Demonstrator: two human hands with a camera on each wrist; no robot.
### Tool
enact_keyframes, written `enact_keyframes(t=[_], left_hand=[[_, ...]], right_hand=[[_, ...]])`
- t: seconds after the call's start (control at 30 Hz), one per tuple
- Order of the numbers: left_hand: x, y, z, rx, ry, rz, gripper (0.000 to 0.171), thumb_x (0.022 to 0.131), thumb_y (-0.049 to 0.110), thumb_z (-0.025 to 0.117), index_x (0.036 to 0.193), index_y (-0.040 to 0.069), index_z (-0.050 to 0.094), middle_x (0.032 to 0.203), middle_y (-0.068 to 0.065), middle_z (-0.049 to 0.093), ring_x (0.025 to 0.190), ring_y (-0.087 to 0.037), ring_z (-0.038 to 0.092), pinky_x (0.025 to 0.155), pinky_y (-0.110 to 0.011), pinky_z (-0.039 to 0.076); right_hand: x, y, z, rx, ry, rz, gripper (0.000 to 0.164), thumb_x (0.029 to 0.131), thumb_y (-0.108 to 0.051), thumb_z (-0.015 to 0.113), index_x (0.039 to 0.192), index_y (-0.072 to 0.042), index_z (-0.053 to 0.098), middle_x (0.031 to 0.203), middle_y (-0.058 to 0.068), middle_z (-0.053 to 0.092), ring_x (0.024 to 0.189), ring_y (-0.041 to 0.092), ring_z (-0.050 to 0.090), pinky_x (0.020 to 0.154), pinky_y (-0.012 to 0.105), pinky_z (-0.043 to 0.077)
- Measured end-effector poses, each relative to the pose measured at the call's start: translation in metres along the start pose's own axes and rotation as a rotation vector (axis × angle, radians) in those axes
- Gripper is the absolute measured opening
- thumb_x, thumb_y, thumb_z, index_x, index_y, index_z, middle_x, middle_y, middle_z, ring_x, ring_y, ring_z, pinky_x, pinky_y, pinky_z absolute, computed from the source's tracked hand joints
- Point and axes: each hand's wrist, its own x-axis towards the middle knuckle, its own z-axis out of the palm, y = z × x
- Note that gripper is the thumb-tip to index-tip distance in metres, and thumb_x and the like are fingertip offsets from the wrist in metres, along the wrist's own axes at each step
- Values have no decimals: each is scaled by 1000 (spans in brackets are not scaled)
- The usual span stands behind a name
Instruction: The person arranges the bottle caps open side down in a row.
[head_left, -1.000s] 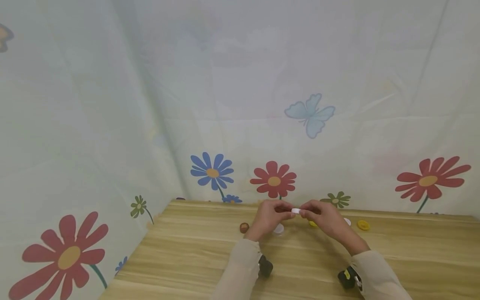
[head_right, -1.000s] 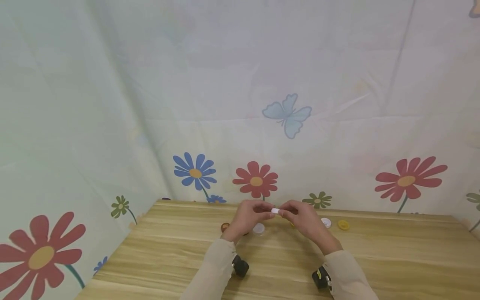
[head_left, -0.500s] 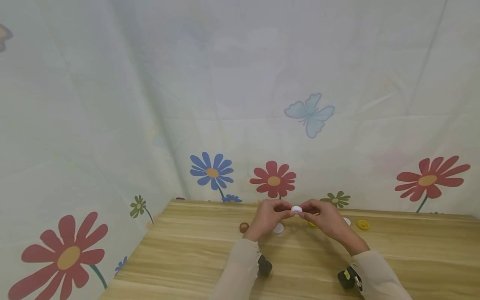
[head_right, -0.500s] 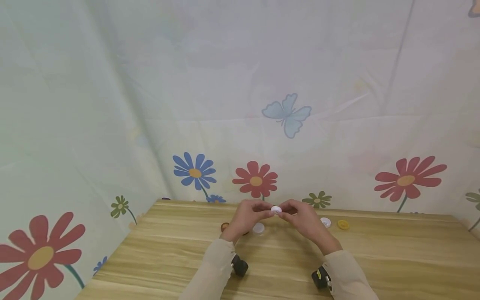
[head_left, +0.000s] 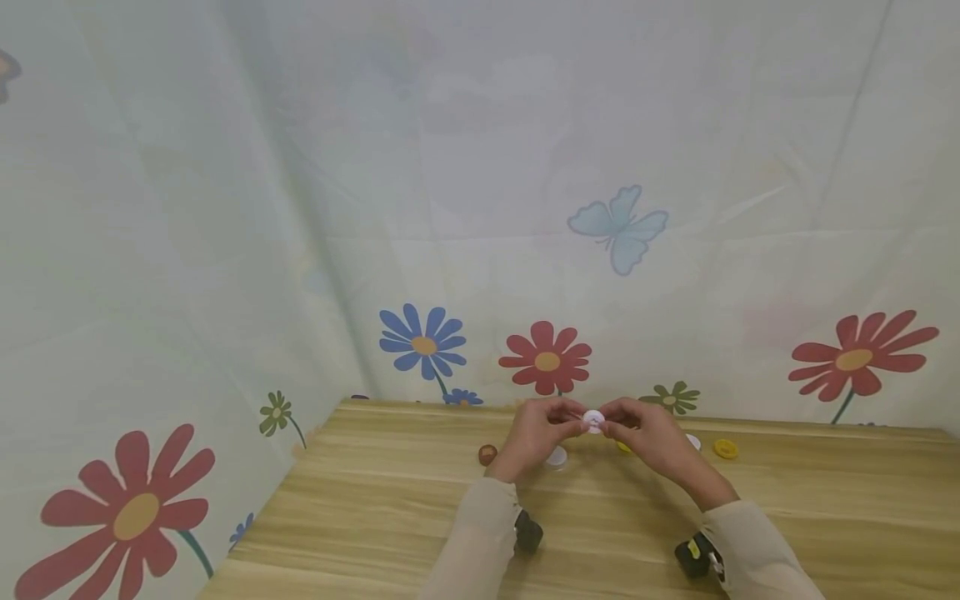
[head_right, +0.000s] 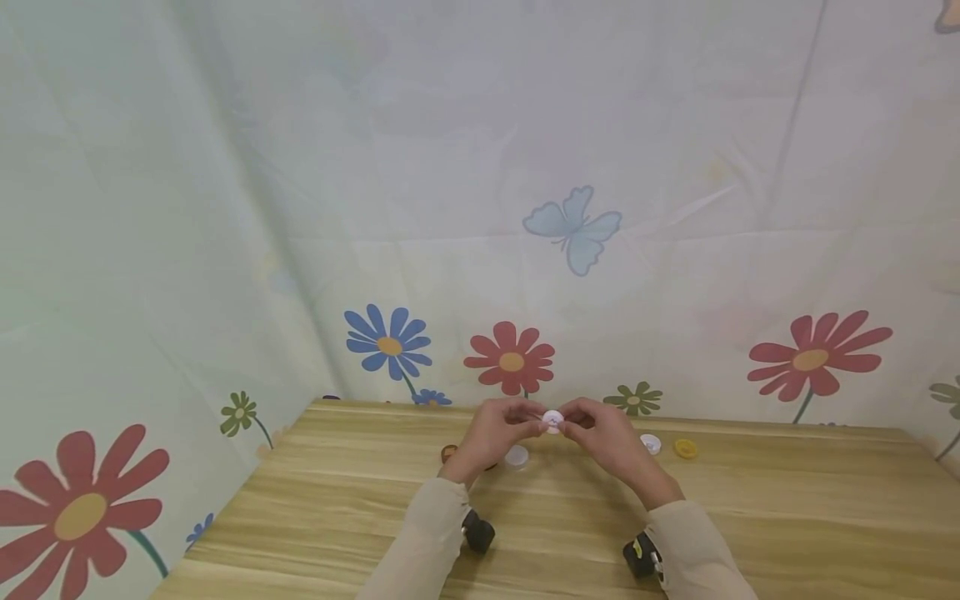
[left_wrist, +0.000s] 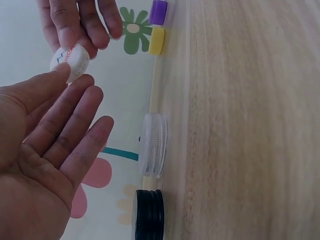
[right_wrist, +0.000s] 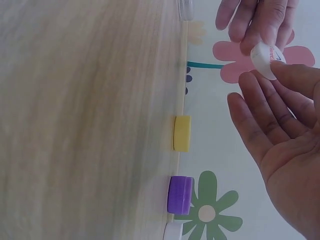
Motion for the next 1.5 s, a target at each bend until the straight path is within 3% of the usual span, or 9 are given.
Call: enact_keyframes(t=[0.3,0.47,0.77,1.07,1.3,1.5], left_hand=[[-1,1,-2,14,-42,49,32,91,4,84,122,9,78,97,3,79,87,-7,73,83,-23,59],[-1,0,-1,13,-43,54,32,91,5,85,121,11,80,97,6,79,87,-6,72,83,-22,58],[1,-3,-2,8,-49,65,29,89,7,86,117,12,81,94,8,78,85,-6,72,81,-22,58],[1,-3,-3,24,-48,70,25,90,10,86,115,11,82,93,8,79,84,-5,71,81,-21,57],[0,-2,-3,53,-62,53,23,91,14,86,113,11,82,94,9,79,86,-4,72,83,-21,57],[-1,-2,-3,40,-73,44,22,91,14,86,112,11,83,97,7,80,88,-4,72,85,-22,57]], right_hand=[[0,0,-1,21,-23,35,20,104,-14,69,119,-2,73,105,9,77,91,20,72,74,35,58],[-1,-3,0,30,-43,60,22,105,-15,68,122,-1,73,106,13,77,91,20,72,76,38,59],[-2,-3,-1,74,-49,44,23,105,-11,68,123,1,70,107,10,76,92,22,73,82,50,60],[-1,-2,-3,10,-50,-14,23,99,-11,76,120,-1,72,105,5,75,99,24,71,82,39,60],[-1,-3,-4,-2,-55,-20,24,98,-11,78,120,-2,74,110,6,76,103,26,72,91,49,59],[0,-3,-3,-4,-54,-18,23,98,-12,78,118,-3,75,109,5,76,102,25,71,91,48,59]])
